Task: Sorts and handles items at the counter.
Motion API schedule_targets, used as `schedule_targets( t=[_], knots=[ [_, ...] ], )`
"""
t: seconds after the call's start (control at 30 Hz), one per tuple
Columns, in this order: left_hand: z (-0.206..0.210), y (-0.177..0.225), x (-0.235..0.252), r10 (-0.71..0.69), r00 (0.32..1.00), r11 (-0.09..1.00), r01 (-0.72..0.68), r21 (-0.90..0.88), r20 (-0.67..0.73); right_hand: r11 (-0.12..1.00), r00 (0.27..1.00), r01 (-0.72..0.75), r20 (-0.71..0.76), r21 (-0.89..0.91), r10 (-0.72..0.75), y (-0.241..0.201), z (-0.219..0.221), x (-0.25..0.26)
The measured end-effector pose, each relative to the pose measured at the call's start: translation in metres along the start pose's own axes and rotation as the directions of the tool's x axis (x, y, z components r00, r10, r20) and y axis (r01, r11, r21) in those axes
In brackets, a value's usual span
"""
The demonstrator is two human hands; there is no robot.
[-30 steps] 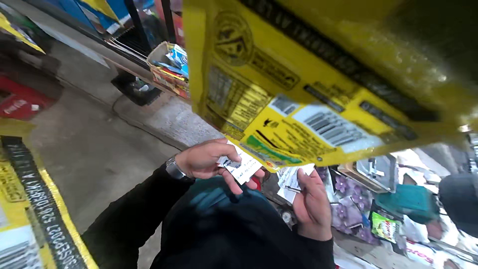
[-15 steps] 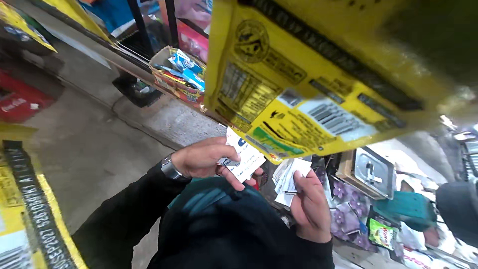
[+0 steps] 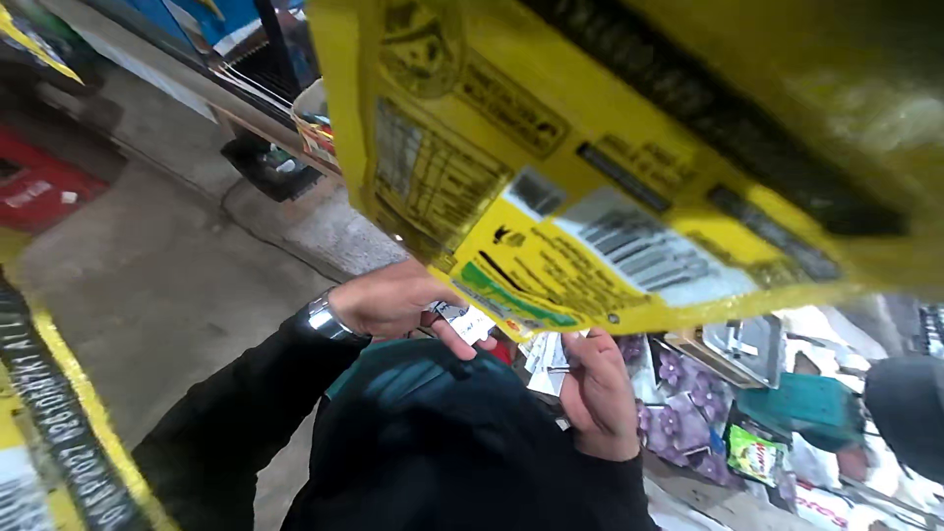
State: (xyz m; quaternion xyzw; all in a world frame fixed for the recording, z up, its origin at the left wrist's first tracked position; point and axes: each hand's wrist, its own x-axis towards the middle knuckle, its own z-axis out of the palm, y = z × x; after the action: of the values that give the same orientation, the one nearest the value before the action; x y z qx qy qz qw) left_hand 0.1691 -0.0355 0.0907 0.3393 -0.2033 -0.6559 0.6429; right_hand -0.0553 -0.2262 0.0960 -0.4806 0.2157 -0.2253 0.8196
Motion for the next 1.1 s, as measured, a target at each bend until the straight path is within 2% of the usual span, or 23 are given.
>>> schedule_targets(
  t=[0.27,0.47,0.63,0.77,0.9,1.1],
  knots=[
    [-0.002,0.001,0.006,-0.003,0.998,0.999,0.001,0.049,0.060,0.998,0.999,0.009,-0.035,0.061,-0.007,0.008,-0.007,0.001],
    [0.018,0.018,0.025,-0.108,0.992,0.988,0.113,0.104,-0.060,0.995,0.995,0.043,-0.093,0.090,-0.035,0.013,-0.018,0.003],
    [0.023,0.024,0.046,-0.132,0.991,0.981,0.126,0.151,0.030,0.993,0.987,0.069,-0.148,0.091,-0.055,0.011,-0.027,0.001],
    [0.029,0.025,0.061,-0.177,0.984,0.965,0.174,0.198,-0.002,0.993,0.974,0.078,-0.217,0.090,-0.057,0.009,-0.029,-0.005],
    [0.026,0.020,0.085,-0.213,0.973,0.960,0.191,0.205,0.092,0.992,0.959,0.102,-0.273,0.068,-0.080,0.002,-0.031,-0.020],
    [0.025,0.001,0.117,-0.281,0.942,0.949,0.245,0.199,0.181,0.998,0.885,0.062,-0.460,-0.032,-0.070,-0.004,-0.028,-0.049]
  ],
)
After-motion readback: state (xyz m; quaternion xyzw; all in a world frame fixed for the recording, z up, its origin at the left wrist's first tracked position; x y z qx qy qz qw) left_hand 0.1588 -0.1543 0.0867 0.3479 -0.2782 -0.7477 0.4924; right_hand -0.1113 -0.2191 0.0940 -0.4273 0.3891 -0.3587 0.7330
